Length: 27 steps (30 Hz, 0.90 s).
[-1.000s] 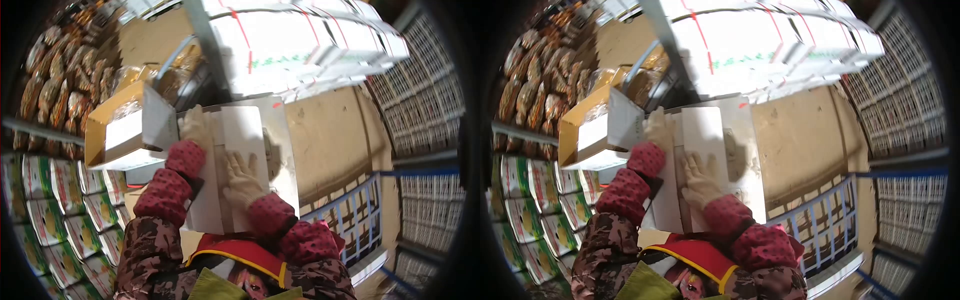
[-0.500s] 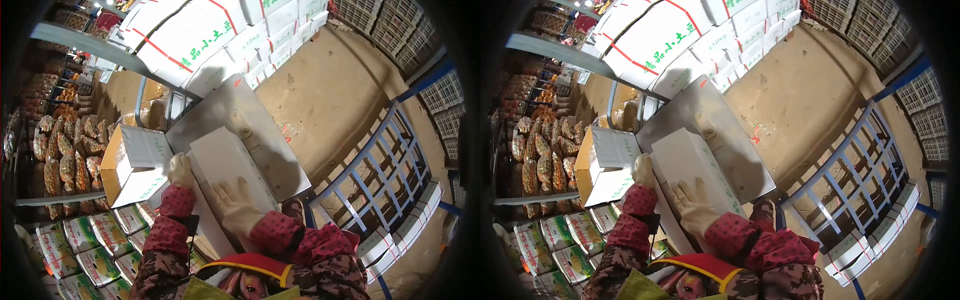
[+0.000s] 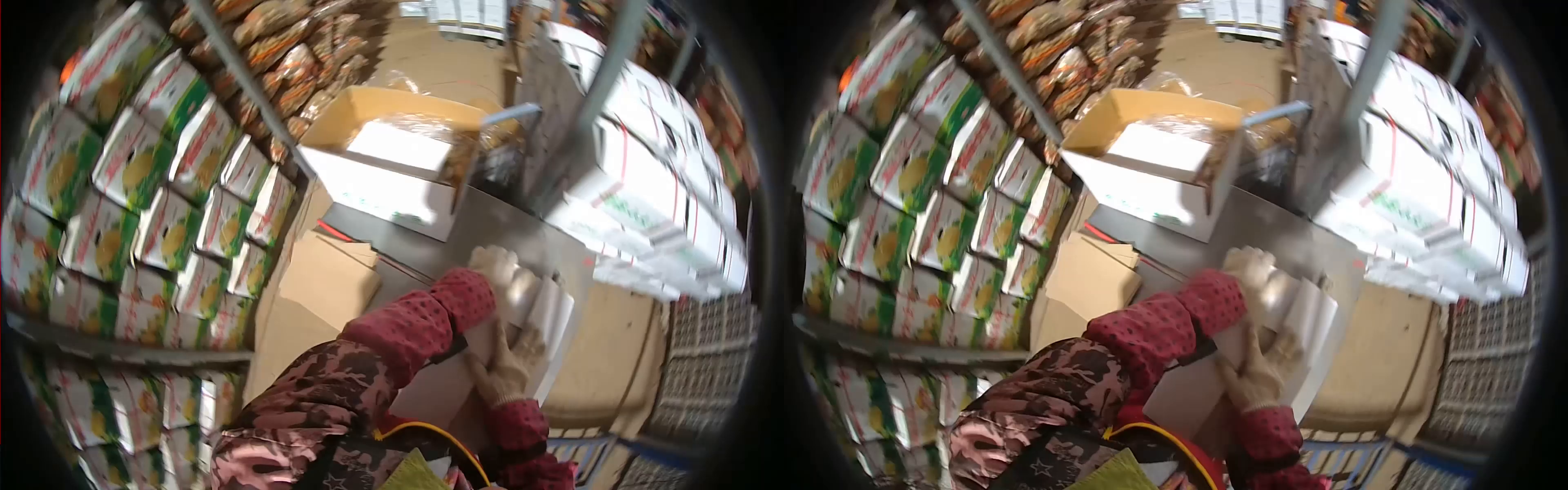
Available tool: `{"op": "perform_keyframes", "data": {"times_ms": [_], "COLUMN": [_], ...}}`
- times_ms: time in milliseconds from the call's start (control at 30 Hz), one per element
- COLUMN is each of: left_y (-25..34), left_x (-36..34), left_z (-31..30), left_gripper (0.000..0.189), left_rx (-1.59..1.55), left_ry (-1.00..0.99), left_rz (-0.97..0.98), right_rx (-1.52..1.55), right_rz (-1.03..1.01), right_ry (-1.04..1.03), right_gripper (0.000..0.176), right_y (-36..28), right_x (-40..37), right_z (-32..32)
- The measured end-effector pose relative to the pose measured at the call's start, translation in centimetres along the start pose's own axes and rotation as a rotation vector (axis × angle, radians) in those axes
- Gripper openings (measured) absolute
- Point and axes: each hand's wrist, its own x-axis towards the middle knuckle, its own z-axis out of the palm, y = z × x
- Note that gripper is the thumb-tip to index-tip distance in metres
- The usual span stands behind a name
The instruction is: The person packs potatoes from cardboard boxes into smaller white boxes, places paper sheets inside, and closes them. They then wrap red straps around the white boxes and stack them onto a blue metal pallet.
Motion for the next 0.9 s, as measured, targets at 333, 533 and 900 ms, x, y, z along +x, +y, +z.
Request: {"op": "perform_keyframes", "data": {"times_ms": [333,533,900], "left_y": [-36.3,-39.9,-68.3], "left_x": [-13.8,-16.0,-9.1], "left_z": [-0.7,-1.3,4.8], "left_gripper": [0.069,0.069,0.049], "left_rx": [0.339,0.336,-0.628], "left_ry": [0.277,0.015,0.054], "left_rz": [-0.479,-0.293,-0.949], "right_rx": [-0.185,-0.260,-0.255], "right_rz": [-0.066,-0.040,-0.004], "right_ry": [0.032,0.032,0.012], "right_gripper": [0.080,0.084,0.081], "right_y": [-1.1,-1.5,0.0], "right_x": [0.8,1.2,1.1], "right_z": [2.0,2.5,2.6]}}
